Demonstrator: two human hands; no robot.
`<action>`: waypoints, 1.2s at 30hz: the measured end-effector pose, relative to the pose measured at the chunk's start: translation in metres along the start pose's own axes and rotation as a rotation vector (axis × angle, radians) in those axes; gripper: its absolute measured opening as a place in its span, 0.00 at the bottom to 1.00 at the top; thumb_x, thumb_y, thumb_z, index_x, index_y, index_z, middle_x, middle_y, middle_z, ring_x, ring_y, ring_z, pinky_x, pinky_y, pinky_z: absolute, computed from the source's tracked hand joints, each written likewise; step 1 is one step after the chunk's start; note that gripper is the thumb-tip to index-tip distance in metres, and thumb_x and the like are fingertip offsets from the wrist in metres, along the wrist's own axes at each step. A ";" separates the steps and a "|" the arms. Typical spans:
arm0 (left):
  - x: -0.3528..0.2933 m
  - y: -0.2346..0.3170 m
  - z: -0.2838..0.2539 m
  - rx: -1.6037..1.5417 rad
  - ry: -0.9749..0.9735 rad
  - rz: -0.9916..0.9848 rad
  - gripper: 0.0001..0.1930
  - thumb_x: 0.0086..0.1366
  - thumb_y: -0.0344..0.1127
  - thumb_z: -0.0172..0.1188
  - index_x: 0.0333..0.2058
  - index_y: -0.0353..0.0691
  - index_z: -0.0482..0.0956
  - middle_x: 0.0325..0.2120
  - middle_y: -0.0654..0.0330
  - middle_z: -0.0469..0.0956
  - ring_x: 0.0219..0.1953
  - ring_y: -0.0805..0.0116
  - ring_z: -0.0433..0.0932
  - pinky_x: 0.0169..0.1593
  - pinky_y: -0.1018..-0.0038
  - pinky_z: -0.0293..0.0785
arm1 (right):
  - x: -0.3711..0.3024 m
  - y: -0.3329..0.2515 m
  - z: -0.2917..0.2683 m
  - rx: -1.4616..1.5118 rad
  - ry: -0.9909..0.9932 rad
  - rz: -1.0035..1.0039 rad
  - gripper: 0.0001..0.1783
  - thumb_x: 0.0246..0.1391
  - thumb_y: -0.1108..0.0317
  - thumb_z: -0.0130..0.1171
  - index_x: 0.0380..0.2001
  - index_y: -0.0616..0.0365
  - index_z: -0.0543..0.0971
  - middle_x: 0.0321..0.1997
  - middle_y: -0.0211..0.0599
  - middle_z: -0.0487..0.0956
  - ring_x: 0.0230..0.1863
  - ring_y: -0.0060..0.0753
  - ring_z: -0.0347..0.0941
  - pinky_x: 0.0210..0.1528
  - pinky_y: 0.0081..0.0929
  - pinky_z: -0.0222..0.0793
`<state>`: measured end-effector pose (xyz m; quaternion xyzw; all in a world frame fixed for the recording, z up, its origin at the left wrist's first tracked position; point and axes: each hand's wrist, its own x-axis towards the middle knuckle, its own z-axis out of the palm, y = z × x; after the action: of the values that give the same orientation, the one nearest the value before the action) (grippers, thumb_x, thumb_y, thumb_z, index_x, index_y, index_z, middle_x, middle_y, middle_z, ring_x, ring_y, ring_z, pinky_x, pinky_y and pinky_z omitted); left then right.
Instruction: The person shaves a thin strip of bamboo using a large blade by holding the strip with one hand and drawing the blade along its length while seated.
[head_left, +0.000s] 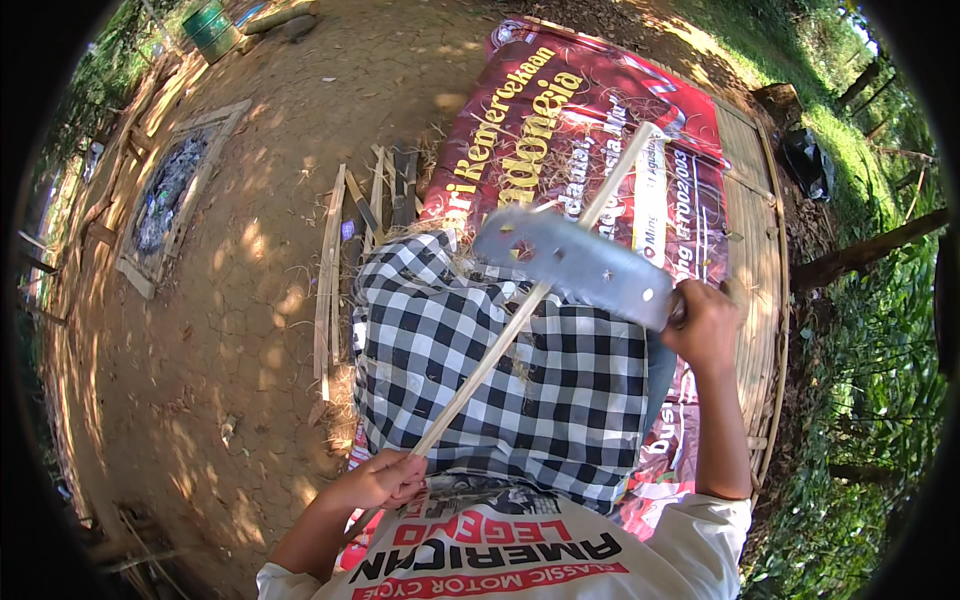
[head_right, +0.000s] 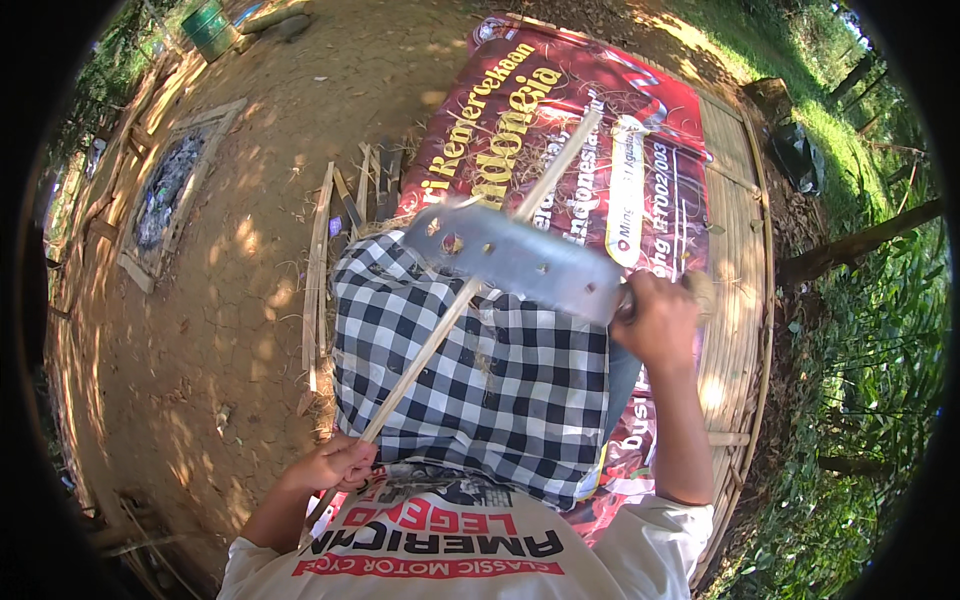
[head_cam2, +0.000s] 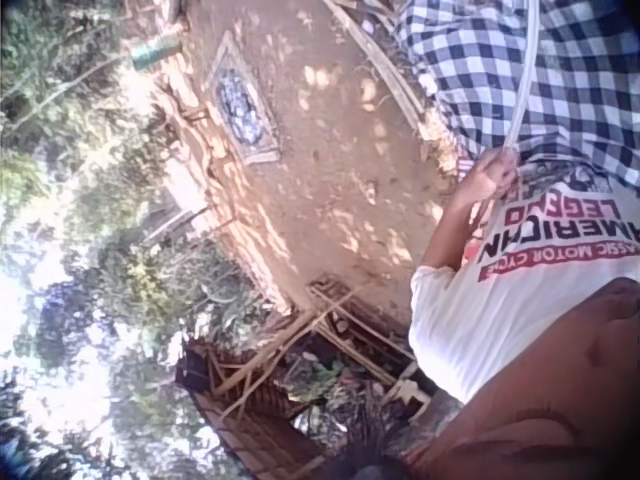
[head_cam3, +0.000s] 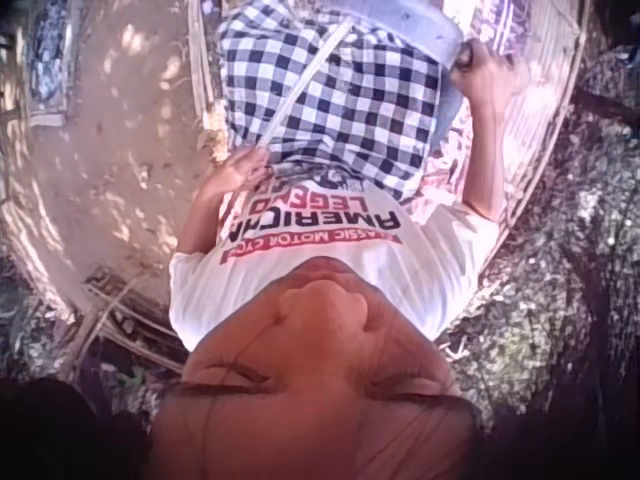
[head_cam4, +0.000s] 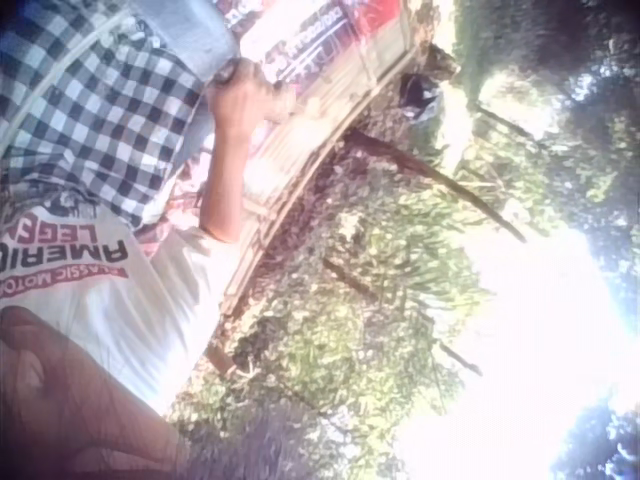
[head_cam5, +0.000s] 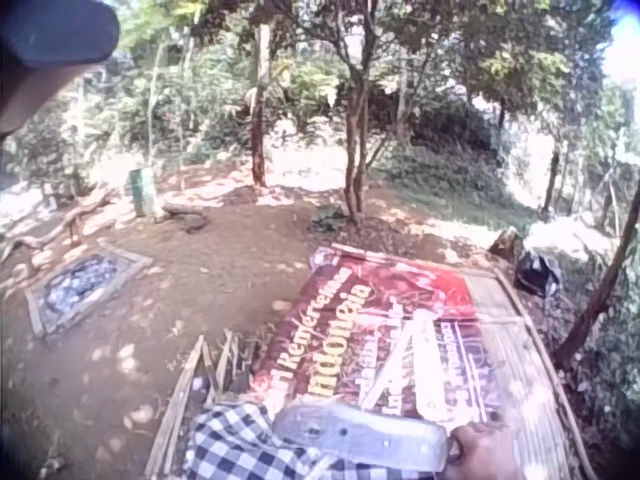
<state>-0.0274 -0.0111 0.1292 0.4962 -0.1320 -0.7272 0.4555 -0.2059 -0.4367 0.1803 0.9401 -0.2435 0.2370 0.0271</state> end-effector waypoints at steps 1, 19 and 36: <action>-0.006 -0.009 -0.003 0.022 0.009 -0.046 0.20 0.75 0.49 0.39 0.26 0.43 0.62 0.13 0.71 0.56 0.13 0.81 0.52 0.17 0.79 0.49 | 0.005 0.024 -0.002 -0.065 -0.045 0.244 0.09 0.36 0.71 0.60 0.26 0.57 0.76 0.20 0.45 0.77 0.25 0.49 0.76 0.28 0.41 0.70; 0.035 0.040 0.009 0.179 0.181 0.228 0.22 0.75 0.47 0.37 0.27 0.38 0.67 0.15 0.69 0.59 0.13 0.80 0.54 0.17 0.78 0.52 | -0.034 -0.076 -0.022 0.661 -0.185 0.124 0.16 0.30 0.75 0.62 0.30 0.62 0.76 0.21 0.44 0.76 0.21 0.47 0.76 0.27 0.31 0.71; 0.038 0.041 0.023 1.002 0.786 0.489 0.13 0.69 0.37 0.50 0.28 0.33 0.70 0.13 0.46 0.68 0.18 0.42 0.70 0.22 0.57 0.64 | -0.017 -0.069 0.018 0.139 -0.111 -0.124 0.13 0.28 0.69 0.65 0.21 0.55 0.71 0.20 0.36 0.73 0.24 0.41 0.74 0.28 0.36 0.71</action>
<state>-0.0282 -0.0702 0.1438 0.8304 -0.3860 -0.2200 0.3362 -0.1786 -0.3710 0.1605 0.9647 -0.1689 0.1987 -0.0373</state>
